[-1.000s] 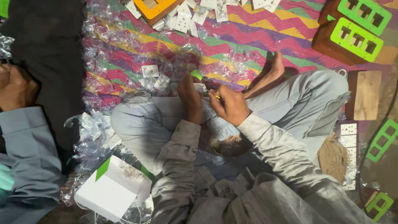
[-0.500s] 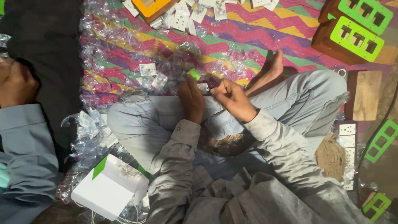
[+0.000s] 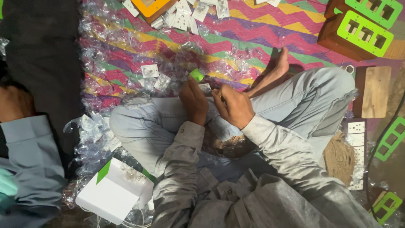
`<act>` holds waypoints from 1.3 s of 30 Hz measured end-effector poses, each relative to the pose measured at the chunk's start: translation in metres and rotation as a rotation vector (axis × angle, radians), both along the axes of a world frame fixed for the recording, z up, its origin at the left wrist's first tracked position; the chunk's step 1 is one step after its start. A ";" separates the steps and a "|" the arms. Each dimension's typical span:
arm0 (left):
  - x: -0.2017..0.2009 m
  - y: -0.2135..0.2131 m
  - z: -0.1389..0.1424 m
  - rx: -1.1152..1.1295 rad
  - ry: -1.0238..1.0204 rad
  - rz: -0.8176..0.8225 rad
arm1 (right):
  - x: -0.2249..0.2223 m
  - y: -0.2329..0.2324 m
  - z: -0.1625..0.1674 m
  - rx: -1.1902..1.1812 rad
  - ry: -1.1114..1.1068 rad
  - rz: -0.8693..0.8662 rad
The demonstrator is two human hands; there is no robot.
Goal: The person sits on a mat and uses a screwdriver to assemble small white electrical components, likely socket modules. They pick up a component, insert a screw, and tighten it repeatedly. Another person is visible nearby performing similar work.
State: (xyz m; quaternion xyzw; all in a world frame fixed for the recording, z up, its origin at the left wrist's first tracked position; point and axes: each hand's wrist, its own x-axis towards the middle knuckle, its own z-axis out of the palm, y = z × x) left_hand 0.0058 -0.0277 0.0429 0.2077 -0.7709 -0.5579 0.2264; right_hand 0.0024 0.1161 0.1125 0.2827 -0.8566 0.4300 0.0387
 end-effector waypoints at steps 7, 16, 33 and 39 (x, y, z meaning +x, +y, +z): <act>0.002 -0.001 0.008 0.029 -0.036 0.016 | -0.015 -0.002 -0.009 -0.740 -1.096 -0.071; 0.004 0.001 -0.006 -0.113 0.000 -0.003 | -0.007 -0.001 -0.009 -0.194 -0.346 -0.108; -0.003 0.011 -0.050 1.447 -0.219 -0.144 | -0.004 -0.001 -0.049 -0.781 -0.776 0.019; -0.002 0.001 -0.062 1.920 -0.493 -0.322 | -0.012 0.008 -0.044 -1.031 -1.120 0.209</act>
